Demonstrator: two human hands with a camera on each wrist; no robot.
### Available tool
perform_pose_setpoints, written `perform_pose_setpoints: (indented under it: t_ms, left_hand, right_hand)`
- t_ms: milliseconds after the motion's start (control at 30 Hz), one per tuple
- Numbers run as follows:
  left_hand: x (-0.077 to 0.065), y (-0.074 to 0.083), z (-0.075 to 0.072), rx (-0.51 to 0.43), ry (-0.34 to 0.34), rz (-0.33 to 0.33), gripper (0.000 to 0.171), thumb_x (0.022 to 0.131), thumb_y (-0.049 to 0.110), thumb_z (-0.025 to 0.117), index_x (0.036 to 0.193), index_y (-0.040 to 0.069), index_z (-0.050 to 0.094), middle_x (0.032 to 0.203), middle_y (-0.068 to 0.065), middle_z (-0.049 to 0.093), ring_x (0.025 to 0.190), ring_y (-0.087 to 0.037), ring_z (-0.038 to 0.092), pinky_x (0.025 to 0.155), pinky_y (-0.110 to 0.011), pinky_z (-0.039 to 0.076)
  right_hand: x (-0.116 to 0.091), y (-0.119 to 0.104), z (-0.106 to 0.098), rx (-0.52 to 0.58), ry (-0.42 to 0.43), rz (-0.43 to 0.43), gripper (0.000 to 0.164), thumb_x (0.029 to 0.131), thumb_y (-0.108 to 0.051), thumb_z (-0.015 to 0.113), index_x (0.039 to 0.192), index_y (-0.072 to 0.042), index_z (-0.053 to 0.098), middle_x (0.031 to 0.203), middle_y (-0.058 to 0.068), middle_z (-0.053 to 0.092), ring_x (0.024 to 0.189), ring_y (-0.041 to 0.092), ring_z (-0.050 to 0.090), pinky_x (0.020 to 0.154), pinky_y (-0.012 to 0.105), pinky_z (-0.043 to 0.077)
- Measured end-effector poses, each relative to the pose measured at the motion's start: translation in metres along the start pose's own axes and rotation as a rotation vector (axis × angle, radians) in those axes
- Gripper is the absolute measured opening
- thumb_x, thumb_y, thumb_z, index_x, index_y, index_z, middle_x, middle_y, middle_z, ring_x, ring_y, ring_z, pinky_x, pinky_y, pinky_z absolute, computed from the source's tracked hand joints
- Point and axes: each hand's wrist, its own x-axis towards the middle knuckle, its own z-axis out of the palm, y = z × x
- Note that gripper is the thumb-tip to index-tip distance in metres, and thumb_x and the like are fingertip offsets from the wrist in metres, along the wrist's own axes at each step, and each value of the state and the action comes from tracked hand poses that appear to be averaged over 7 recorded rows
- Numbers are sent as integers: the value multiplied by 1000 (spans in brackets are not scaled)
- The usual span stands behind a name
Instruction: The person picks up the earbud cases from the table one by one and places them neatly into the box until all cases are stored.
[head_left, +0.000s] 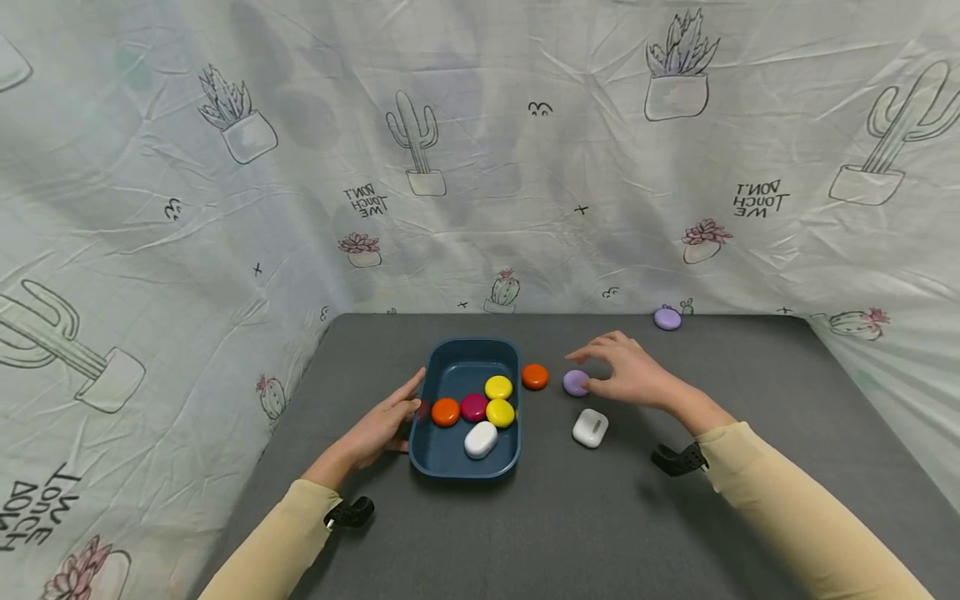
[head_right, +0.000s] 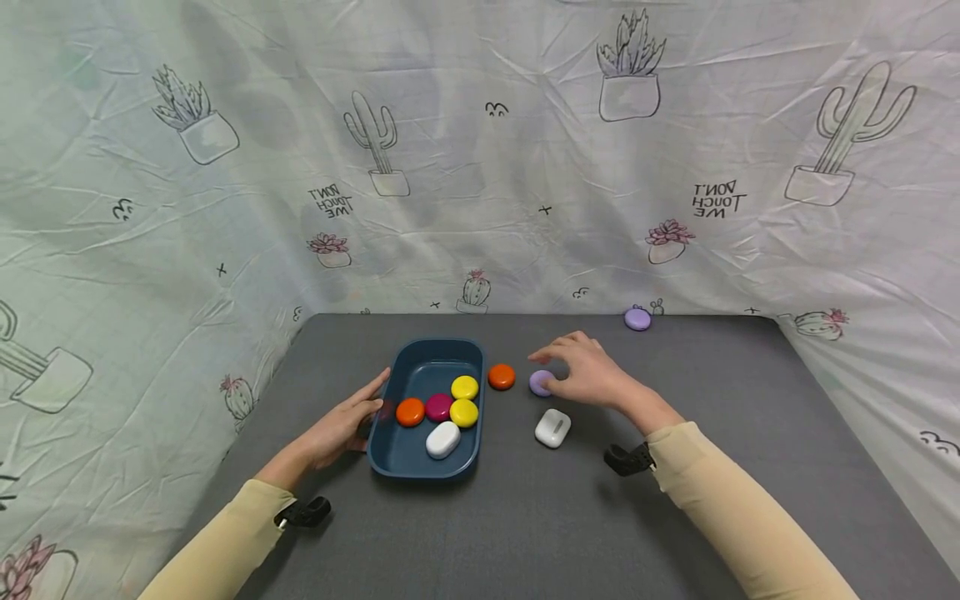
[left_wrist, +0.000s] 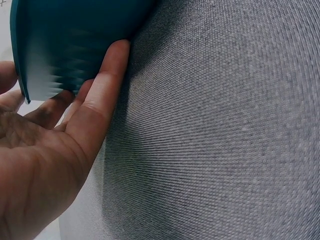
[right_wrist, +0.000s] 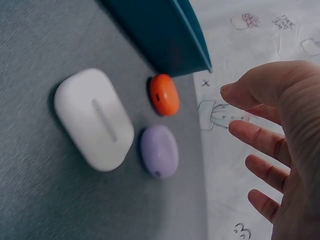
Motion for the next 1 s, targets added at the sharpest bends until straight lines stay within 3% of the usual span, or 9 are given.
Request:
perform_pose_setpoints:
  t_ms: [400, 633, 1000]
  left_hand:
    - [0, -1, 0, 6, 5, -13, 57, 112, 33, 41, 161, 50, 19, 169, -8, 15, 139, -40, 41, 84, -49, 56]
    - [-1, 0, 0, -20, -19, 5, 57, 112, 31, 39, 162, 48, 16, 169, -8, 13, 141, -40, 40, 86, -50, 56]
    - [0, -1, 1, -11, -6, -3, 56, 112, 32, 40, 161, 50, 18, 169, -7, 13, 141, -38, 41, 85, -49, 56]
  right_hand:
    - [-17, 23, 14, -2, -48, 30, 44, 90, -22, 75, 133, -17, 70, 129, 3, 65, 132, 38, 42, 103, 66, 31]
    - [-29, 26, 24, 48, -76, 4, 43, 88, -23, 77, 130, -18, 71, 124, -3, 67, 127, 33, 46, 100, 63, 36]
    - [-49, 23, 38, 143, -164, -29, 49, 87, -17, 76, 136, -20, 68, 138, -1, 62, 122, 27, 46, 95, 56, 40]
